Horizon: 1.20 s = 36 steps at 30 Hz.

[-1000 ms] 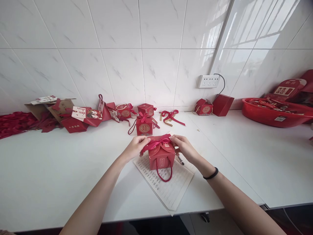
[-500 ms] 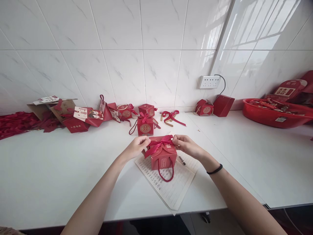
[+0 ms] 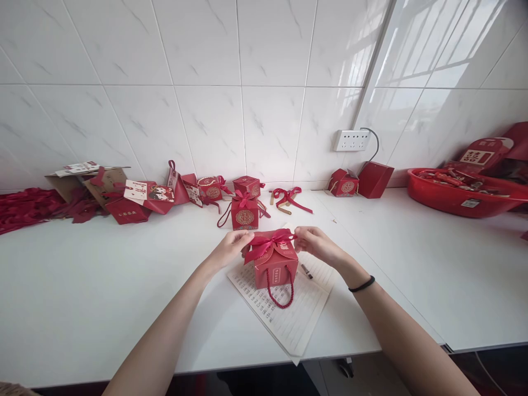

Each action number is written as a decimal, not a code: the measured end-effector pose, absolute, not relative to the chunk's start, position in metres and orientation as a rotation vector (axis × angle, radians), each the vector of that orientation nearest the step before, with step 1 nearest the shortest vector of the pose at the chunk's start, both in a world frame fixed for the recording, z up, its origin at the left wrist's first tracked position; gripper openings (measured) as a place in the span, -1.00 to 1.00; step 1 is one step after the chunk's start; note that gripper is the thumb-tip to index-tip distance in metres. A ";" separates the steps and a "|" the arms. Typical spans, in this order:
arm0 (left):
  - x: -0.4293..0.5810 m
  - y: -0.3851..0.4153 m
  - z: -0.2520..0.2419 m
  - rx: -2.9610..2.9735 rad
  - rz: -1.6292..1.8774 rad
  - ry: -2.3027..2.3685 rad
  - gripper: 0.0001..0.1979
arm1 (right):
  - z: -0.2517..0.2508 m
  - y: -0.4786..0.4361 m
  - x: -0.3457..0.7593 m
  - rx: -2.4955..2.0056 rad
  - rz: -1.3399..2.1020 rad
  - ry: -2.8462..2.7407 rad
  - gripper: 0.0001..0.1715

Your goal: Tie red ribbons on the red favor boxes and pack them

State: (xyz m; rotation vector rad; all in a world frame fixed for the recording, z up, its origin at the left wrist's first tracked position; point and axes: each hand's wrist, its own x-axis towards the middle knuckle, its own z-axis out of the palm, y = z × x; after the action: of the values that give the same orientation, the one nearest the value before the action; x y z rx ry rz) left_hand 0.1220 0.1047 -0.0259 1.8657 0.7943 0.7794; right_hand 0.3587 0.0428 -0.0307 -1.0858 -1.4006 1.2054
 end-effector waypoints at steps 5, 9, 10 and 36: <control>0.129 0.100 -0.025 1.863 0.992 0.817 -0.78 | -0.022 0.026 0.338 -1.134 0.157 -1.648 -0.76; 0.135 0.098 -0.031 2.015 0.991 0.731 -0.81 | -0.026 0.014 0.308 -0.813 -0.236 -2.062 -0.66; 0.135 0.099 -0.032 2.035 0.987 0.718 -0.82 | -0.029 0.013 0.302 -0.799 -0.299 -2.108 -0.60; 0.153 0.080 -0.024 2.069 0.966 0.926 -0.90 | -0.044 0.006 0.281 -0.652 -0.465 -2.064 -0.86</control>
State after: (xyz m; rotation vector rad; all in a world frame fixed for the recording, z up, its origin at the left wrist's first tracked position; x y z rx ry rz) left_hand 0.1533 0.0801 -0.0235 2.0692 0.9258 0.9660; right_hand 0.2815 0.0057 -0.0441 -0.6521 -2.0640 -0.4648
